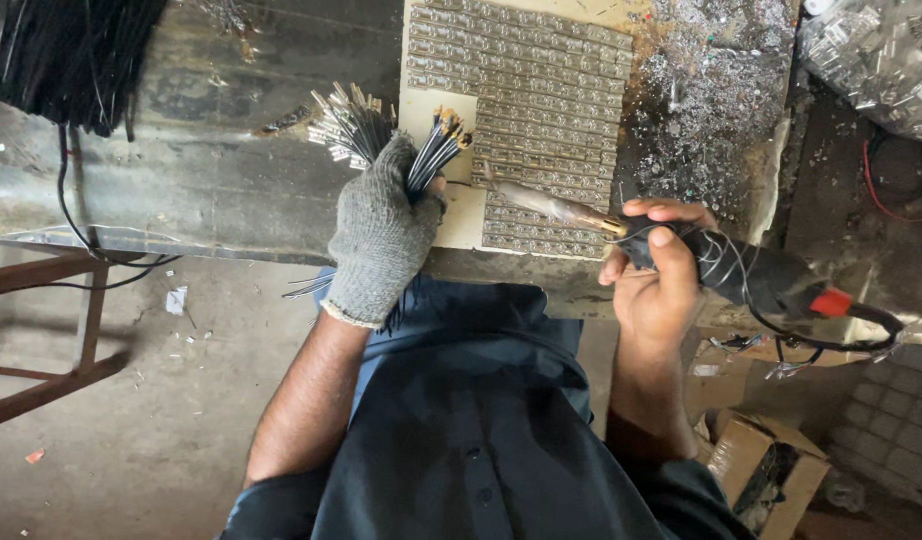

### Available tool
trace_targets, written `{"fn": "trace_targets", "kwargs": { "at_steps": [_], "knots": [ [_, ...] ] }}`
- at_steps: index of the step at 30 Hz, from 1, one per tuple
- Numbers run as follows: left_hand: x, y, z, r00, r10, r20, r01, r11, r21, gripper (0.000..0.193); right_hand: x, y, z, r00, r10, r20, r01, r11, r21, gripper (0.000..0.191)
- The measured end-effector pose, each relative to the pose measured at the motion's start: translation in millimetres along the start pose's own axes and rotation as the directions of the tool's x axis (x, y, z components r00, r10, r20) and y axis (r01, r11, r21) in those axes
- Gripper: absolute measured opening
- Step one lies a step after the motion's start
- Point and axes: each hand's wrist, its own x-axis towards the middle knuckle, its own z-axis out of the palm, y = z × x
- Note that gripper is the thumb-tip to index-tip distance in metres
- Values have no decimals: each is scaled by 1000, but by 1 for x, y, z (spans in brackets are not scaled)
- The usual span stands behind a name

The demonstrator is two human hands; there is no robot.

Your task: The person holds a bundle of black wires in a gloved left hand and uses a soldering iron in the right hand to tin the stripped wire ends, dipping them into molten solder and flux on the workbench, with smoke rising. They repeatedly process wire ends one after another and occasionally pick at the bench surface.

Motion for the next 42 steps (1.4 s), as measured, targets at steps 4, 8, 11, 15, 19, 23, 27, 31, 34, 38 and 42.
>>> {"fn": "trace_targets", "kwargs": {
  "at_steps": [4,8,11,15,19,23,27,31,34,38,42],
  "knots": [
    [-1,3,4,1000,8,-5,-8,997,72,44,1,2,9,1000,16,7,-16,1000,-14,21],
    [-1,4,4,999,-24,43,19,993,113,48,4,4,17,999,18,45,-17,1000,-18,19],
    [1,6,4,999,-3,46,-4,986,165,51,3,5,23,999,16,49,-15,1000,-26,18],
    [3,7,3,995,-27,101,7,980,199,56,-6,2,28,993,-48,112,65,985,-159,17],
    [4,5,3,991,-46,124,19,977,212,55,-8,1,28,980,-69,186,114,963,-244,15],
    [3,2,6,996,20,85,-36,981,192,52,-6,2,25,981,-61,184,101,971,-218,15],
    [2,0,9,998,46,44,-53,984,171,46,-9,7,25,989,-54,136,68,992,-108,18],
    [1,2,9,999,27,33,-32,985,172,45,-10,10,20,994,-105,32,104,994,30,23],
    [2,5,7,997,-31,64,19,983,184,46,-10,6,8,989,-147,-14,148,988,36,23],
    [3,9,4,996,-37,87,21,983,183,55,-12,1,-8,987,-134,-84,140,988,62,24],
    [2,11,3,998,-10,65,-1,985,175,56,-14,-2,-20,984,-120,-132,128,990,59,22]
  ]
}}
